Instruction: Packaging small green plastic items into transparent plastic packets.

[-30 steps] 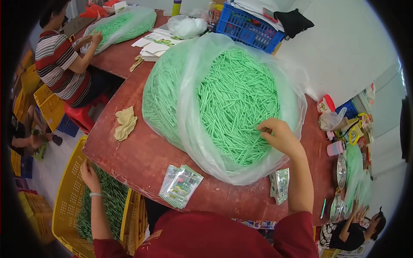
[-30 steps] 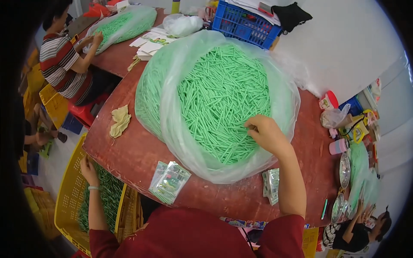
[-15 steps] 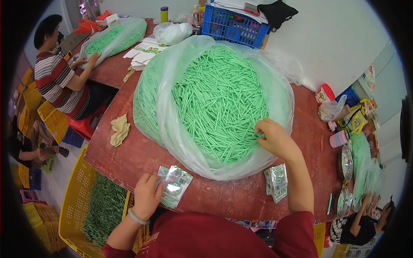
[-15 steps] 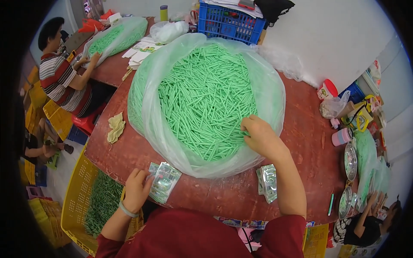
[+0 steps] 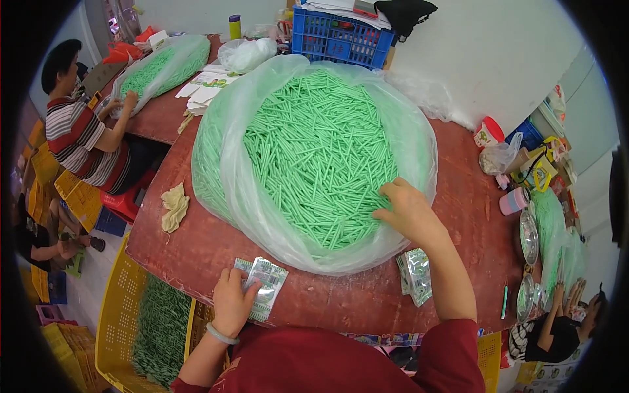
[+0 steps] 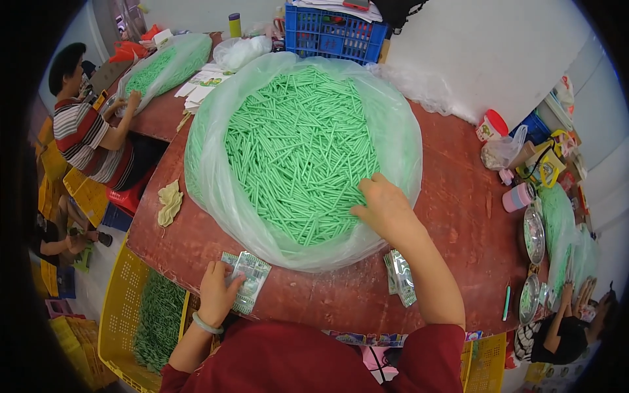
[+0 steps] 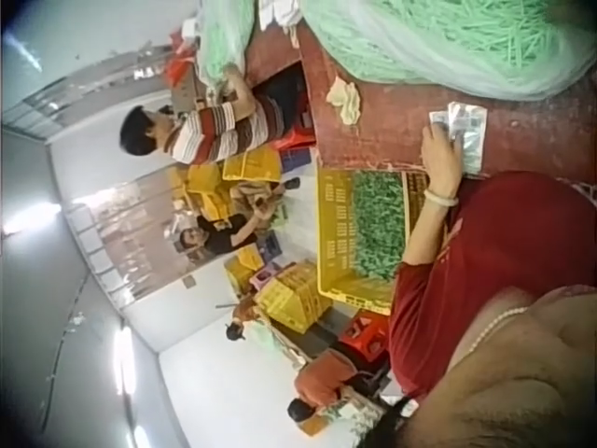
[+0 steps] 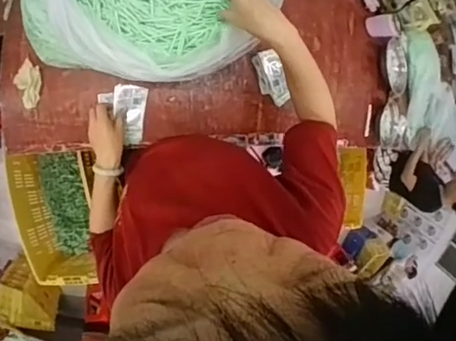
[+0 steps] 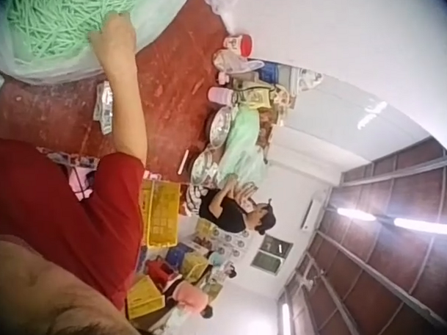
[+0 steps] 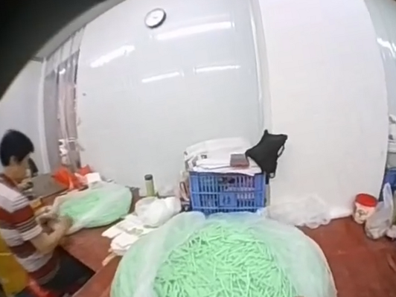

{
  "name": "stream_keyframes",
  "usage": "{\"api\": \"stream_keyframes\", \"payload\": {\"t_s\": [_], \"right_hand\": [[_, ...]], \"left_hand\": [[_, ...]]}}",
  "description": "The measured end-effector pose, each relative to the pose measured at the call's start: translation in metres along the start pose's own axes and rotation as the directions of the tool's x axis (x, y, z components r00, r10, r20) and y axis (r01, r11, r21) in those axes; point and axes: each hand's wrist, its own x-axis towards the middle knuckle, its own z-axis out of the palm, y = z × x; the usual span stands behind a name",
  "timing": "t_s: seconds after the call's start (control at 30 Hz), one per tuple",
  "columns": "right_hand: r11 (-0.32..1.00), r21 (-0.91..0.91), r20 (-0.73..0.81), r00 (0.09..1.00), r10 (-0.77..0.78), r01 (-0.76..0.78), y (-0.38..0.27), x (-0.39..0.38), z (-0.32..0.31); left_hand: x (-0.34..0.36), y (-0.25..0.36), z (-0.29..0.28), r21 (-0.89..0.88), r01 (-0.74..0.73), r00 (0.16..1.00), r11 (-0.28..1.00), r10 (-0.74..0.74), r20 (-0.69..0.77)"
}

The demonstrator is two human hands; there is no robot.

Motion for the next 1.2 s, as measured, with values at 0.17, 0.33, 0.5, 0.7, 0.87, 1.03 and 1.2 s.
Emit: {"api": "stream_keyframes", "payload": {"t_s": [0.17,0.33,0.5,0.7,0.87,1.03,1.2], "right_hand": [[0.997,-0.073,0.040,0.999,0.005,-0.002,0.013,0.010,0.009],[0.964,0.215,0.070,0.982,-0.177,0.159,0.014,0.010,0.002],[0.948,0.146,0.134,0.944,-0.302,0.282,0.012,0.009,0.005],[0.964,-0.004,0.202,0.945,-0.258,0.265,0.005,0.016,0.009],[0.968,0.038,0.180,0.951,-0.252,0.249,0.011,0.019,0.014],[0.959,0.106,0.130,0.952,-0.277,0.264,0.016,0.016,0.013],[0.940,0.168,0.062,0.949,-0.310,0.296,0.027,0.018,0.016]], "left_hand": [[0.005,0.000,0.000,-0.117,0.017,0.999,0.993,-0.013,0.036],[0.004,-0.008,0.004,-0.190,0.066,0.998,0.980,-0.063,0.021],[0.005,-0.006,-0.003,-0.188,0.018,0.998,0.982,-0.030,-0.059],[0.011,-0.007,-0.006,-0.095,-0.127,0.988,0.987,0.118,-0.096],[0.004,-0.017,-0.007,-0.480,0.119,0.990,0.869,-0.138,-0.005],[0.005,-0.030,-0.032,-0.932,0.345,0.925,0.108,-0.206,0.318],[0.005,-0.034,-0.039,-0.894,0.359,0.916,-0.266,-0.081,0.392]]}}
